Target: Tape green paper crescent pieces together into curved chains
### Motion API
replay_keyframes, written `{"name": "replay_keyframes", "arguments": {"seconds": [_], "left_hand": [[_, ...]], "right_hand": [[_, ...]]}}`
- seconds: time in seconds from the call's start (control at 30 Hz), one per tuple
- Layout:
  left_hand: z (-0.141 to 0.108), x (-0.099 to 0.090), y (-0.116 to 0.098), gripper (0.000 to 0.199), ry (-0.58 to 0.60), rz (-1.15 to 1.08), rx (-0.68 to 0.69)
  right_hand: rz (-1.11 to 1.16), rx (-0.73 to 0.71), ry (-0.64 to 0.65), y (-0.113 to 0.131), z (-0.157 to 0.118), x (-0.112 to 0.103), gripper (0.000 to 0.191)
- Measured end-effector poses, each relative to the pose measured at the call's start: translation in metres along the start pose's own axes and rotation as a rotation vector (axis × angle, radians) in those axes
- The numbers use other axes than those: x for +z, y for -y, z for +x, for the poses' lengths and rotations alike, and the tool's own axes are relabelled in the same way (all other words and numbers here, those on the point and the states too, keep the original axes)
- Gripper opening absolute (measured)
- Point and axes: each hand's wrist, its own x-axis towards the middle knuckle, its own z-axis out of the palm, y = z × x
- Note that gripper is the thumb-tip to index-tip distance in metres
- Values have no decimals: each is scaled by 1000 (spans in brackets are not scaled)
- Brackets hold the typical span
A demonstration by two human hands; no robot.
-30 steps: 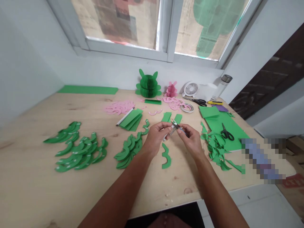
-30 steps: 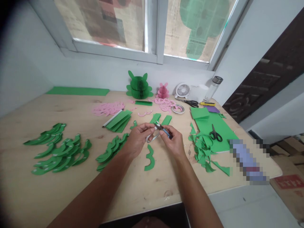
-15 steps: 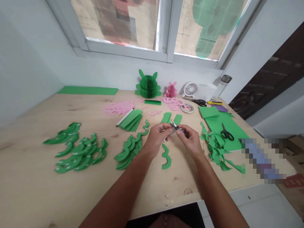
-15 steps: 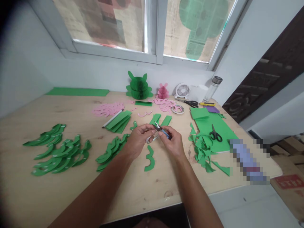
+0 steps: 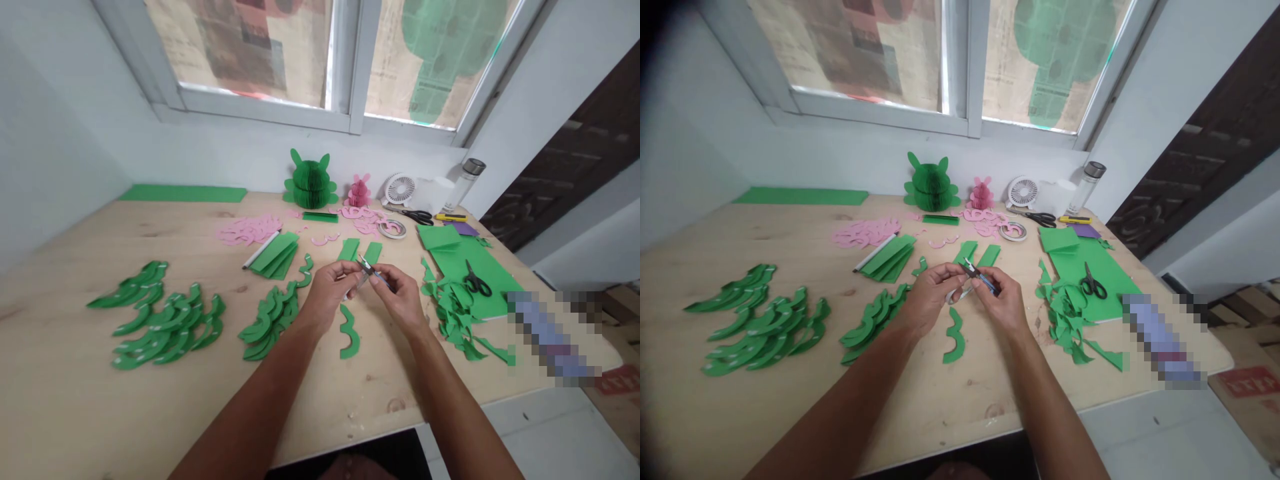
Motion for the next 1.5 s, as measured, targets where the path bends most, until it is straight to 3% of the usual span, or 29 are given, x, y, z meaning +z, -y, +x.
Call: {"name": "replay_keyframes", "arguments": {"seconds": [1.5], "left_hand": [[-5, 5, -10, 22, -59, 86, 25]], "right_hand": [[-4, -38, 6, 0, -1, 0, 29]]}}
